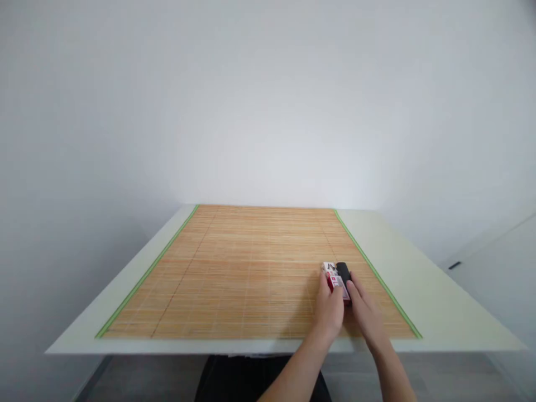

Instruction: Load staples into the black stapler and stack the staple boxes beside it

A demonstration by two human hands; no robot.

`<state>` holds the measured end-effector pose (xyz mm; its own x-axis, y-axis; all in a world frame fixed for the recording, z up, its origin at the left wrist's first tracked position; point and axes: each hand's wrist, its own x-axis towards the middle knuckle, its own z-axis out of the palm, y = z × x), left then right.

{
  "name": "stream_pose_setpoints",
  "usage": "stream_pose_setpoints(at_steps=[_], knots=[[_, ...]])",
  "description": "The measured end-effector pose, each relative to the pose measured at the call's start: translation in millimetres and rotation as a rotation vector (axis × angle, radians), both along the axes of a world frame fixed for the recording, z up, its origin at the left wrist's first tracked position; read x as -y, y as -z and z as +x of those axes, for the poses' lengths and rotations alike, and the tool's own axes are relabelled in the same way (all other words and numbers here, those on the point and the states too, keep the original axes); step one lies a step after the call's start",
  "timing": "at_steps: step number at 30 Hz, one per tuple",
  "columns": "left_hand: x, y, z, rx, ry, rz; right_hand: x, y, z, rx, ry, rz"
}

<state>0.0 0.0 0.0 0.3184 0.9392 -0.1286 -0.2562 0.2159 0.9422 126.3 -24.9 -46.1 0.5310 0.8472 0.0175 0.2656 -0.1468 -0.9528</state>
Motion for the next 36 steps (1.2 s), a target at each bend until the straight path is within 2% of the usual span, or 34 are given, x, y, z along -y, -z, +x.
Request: stream_pose_setpoints(at_steps=[4,11,14,18,23,30,33,36], knots=[[-4,1.3,-31,-0.129,-0.022,0.056,-8,-4.4,-39,-0.034,-0.078,0.031],[-13,14.6,-137,-0.551,-0.169,0.261,-21,-7.6,-146,-0.12,-0.292,0.109],[-16,15.2,-168,-0.613,-0.163,0.286,-24,-7.1,-171,-0.165,-0.353,0.103],[-12,20.9,-182,-0.692,-0.207,0.35,-27,2.0,-171,-0.21,-0.358,0.086],[1,23.8,-181,-0.948,-0.329,0.504,-24,17.4,-156,-0.2,-0.301,0.112],[6,16.6,-183,-1.129,-0.365,0.505,-19,15.2,-154,-0.194,-0.311,0.122],[5,16.3,-194,-1.142,-0.345,0.497,-20,17.0,-154,-0.218,-0.306,0.136],[-4,18.6,-219,-1.153,-0.41,0.503,-20,19.4,-153,-0.23,-0.304,0.141]])
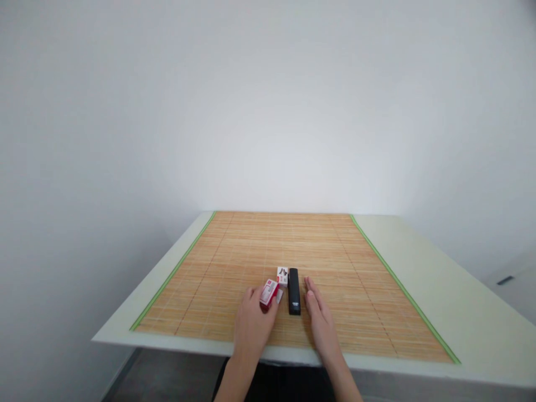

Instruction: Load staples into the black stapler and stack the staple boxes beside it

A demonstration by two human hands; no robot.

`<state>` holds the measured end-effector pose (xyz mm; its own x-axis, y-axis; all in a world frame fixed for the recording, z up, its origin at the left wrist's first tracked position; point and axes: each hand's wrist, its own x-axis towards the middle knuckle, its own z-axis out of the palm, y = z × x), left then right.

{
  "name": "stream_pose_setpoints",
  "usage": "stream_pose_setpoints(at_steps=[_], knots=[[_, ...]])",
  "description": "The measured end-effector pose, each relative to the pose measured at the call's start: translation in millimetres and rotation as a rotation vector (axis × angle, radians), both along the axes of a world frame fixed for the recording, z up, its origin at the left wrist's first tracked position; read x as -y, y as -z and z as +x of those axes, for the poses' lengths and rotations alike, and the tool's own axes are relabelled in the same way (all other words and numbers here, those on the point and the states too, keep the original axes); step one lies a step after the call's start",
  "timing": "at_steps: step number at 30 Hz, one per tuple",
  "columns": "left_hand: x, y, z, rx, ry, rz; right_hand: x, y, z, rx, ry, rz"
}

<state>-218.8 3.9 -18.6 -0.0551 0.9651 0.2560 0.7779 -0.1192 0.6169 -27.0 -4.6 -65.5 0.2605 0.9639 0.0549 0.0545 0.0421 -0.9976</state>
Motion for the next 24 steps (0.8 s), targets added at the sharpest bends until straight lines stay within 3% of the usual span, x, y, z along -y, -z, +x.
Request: stream_pose_setpoints(at_steps=[5,8,10,15,20,24], knots=[[-40,5.8,-40,-0.026,-0.091,0.068,1,-2.2,-1,0.004,0.0,0.009],[-61,6.0,-48,-0.028,-0.079,0.09,1,-4.3,-1,0.01,-0.003,0.028],[-62,5.6,-50,-0.025,-0.075,0.103,1,-4.5,-1,0.015,-0.005,0.043],[-24,15.1,-67,-0.035,-0.093,0.13,0,-1.0,-2,-0.027,-0.022,0.06],[12,28.9,-89,-0.164,-0.085,0.068,-1,3.8,-10,-0.119,-0.046,0.077],[18,19.6,-73,-0.233,-0.165,0.076,-2,3.4,-17,-0.022,-0.051,0.057]])
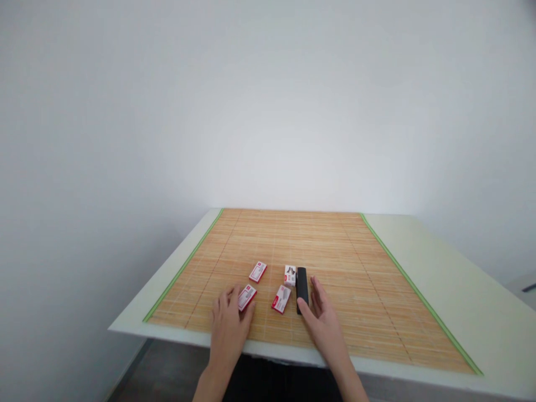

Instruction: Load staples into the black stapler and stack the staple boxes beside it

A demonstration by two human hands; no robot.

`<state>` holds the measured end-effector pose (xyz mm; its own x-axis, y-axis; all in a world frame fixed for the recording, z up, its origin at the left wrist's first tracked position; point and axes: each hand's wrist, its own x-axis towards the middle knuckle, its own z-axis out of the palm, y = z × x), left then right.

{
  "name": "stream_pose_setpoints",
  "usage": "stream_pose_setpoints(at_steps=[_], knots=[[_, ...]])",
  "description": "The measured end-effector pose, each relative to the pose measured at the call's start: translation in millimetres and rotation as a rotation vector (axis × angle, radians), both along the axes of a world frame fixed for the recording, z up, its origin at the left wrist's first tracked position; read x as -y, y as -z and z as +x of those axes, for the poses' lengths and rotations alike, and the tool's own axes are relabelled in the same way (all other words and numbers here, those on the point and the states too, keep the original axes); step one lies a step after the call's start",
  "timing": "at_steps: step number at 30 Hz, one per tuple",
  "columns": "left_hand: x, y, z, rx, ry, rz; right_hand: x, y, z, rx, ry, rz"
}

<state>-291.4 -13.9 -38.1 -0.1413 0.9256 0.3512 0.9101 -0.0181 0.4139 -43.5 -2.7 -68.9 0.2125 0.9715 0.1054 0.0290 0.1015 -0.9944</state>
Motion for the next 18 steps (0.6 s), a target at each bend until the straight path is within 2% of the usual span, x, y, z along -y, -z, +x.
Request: stream_pose_setpoints(at_steps=[2,5,7,9,14,18], knots=[[2,-9.6,22,0.011,0.053,0.034,1,-1.2,-2,0.143,0.034,-0.004],[1,-21.3,59,0.05,0.282,0.005,3,-1.9,-1,0.349,0.09,-0.001],[-5,-25.0,79,0.061,0.361,-0.036,4,-1.6,0,0.4,0.102,0.003],[-16,-26.0,94,0.052,0.389,-0.063,5,-1.7,0,0.41,0.105,0.009],[-42,-24.0,105,0.035,0.412,-0.061,8,-7.8,4,0.417,0.088,0.067],[-32,-17.2,94,0.045,0.324,-0.079,14,-12.4,18,0.48,0.145,0.119]])
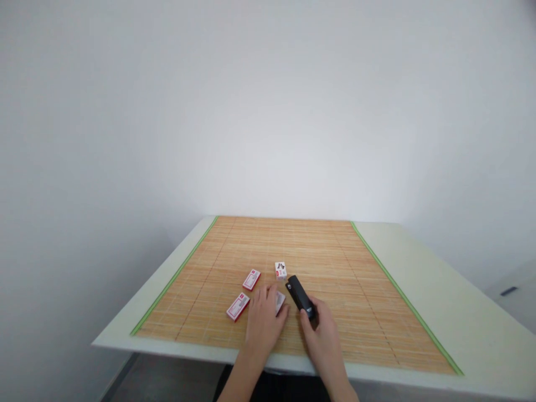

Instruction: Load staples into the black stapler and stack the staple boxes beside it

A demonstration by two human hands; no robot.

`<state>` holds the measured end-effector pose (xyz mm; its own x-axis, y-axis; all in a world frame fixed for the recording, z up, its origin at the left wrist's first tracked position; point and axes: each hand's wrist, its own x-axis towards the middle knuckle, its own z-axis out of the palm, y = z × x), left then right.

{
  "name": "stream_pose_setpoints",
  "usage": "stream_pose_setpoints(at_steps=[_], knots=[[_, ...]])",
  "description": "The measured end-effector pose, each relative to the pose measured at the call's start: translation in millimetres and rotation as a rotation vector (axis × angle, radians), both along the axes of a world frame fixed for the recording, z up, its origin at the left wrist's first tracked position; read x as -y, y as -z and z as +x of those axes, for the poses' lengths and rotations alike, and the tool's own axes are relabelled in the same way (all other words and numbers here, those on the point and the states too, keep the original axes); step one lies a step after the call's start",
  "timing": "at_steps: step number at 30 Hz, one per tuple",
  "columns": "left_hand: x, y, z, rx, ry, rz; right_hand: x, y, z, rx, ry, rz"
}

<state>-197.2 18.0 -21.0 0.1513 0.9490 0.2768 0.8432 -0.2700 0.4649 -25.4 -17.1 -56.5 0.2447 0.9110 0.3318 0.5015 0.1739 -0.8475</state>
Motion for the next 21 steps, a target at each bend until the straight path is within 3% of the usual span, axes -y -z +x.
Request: stream_pose_setpoints(at_steps=[3,8,12,16,21], knots=[[22,4.1,-9,0.008,0.02,-0.017,0,-1.4,16,0.091,0.022,0.025],[46,-3.0,-12,0.053,0.179,-0.02,-19,-11.1,36,0.136,-0.215,0.009],[47,-7.1,-11,0.044,0.122,0.039,-35,-21.2,45,0.121,-0.389,-0.034],[46,-2.2,-10,-0.018,0.068,0.083,-46,-32.8,51,0.161,-0.477,-0.094],[49,-1.2,-6,-0.039,0.019,0.141,-57,-58.2,21,0.32,-0.467,-0.049]])
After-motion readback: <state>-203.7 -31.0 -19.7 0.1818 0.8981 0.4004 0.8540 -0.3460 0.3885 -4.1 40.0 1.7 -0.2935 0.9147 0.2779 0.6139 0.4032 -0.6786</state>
